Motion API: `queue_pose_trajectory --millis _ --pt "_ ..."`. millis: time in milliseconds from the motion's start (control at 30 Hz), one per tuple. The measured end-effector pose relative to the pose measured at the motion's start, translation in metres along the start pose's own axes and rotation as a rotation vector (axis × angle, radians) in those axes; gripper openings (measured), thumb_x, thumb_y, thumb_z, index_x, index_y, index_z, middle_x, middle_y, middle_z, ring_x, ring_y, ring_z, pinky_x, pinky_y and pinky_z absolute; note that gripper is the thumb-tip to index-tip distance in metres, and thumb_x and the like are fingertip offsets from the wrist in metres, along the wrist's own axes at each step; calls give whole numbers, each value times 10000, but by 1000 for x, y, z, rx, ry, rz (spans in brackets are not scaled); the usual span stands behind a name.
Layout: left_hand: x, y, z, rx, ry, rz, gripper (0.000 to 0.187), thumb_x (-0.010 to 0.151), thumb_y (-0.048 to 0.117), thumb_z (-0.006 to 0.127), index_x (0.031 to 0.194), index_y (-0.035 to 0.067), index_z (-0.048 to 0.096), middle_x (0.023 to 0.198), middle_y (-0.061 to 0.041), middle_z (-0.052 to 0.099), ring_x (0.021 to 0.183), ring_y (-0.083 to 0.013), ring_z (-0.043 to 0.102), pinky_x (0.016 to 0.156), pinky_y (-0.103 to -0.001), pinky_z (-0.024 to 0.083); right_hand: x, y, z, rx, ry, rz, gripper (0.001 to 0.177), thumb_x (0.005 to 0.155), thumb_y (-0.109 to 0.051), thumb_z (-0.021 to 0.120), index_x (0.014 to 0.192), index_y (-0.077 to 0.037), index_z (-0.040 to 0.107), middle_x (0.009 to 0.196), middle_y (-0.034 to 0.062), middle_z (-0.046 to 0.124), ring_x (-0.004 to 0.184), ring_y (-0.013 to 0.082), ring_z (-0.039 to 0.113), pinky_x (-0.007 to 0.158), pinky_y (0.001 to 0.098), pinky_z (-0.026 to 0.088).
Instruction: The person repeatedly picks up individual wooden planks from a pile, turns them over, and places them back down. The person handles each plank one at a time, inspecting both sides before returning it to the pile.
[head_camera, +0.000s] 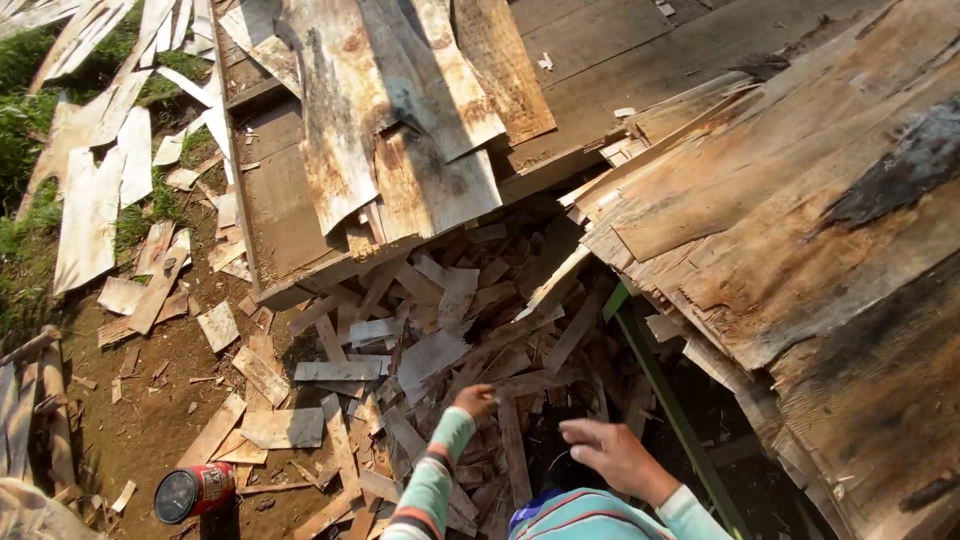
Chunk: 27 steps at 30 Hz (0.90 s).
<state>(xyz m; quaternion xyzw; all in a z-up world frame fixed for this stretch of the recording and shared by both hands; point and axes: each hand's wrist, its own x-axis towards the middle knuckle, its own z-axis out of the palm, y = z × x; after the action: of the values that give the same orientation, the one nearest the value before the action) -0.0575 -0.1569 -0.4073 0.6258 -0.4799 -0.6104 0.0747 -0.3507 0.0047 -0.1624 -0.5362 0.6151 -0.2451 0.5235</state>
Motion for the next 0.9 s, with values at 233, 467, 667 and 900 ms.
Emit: queue_pose_trajectory --millis 233,467,667,900 --pt "-90 -37 220 426 -841 -17 633 958 380 732 1505 114 555 1474 -99 601 1327 -299 573 1109 -405 462 -168 281 40 352 -63 581 504 921 -161 727 1396 -28 621 1315 153 743 1247 222 728 1061 364 587" --pt "-87 6 313 375 -740 222 517 923 218 746 1397 65 606 1281 -105 725 1111 -224 704 924 -361 598 -265 263 89 416 334 388 449 932 -152 689 1365 -50 633 1271 103 746 1170 155 728 989 315 604" --pt "-158 95 390 82 -720 389 493 952 231 730 1394 45 615 1247 -113 734 1058 -227 739 893 -362 600 -328 322 149 880 468 398 480 882 -67 747 1345 2 645 1259 143 761 1135 222 733 1019 328 584" --pt "-207 182 395 13 -413 738 419 957 191 727 1343 40 670 1225 -119 764 1090 -193 745 919 -344 607 -391 343 126 825 624 714 439 937 -107 695 1363 -1 671 1254 144 786 1134 240 745 1016 331 576"
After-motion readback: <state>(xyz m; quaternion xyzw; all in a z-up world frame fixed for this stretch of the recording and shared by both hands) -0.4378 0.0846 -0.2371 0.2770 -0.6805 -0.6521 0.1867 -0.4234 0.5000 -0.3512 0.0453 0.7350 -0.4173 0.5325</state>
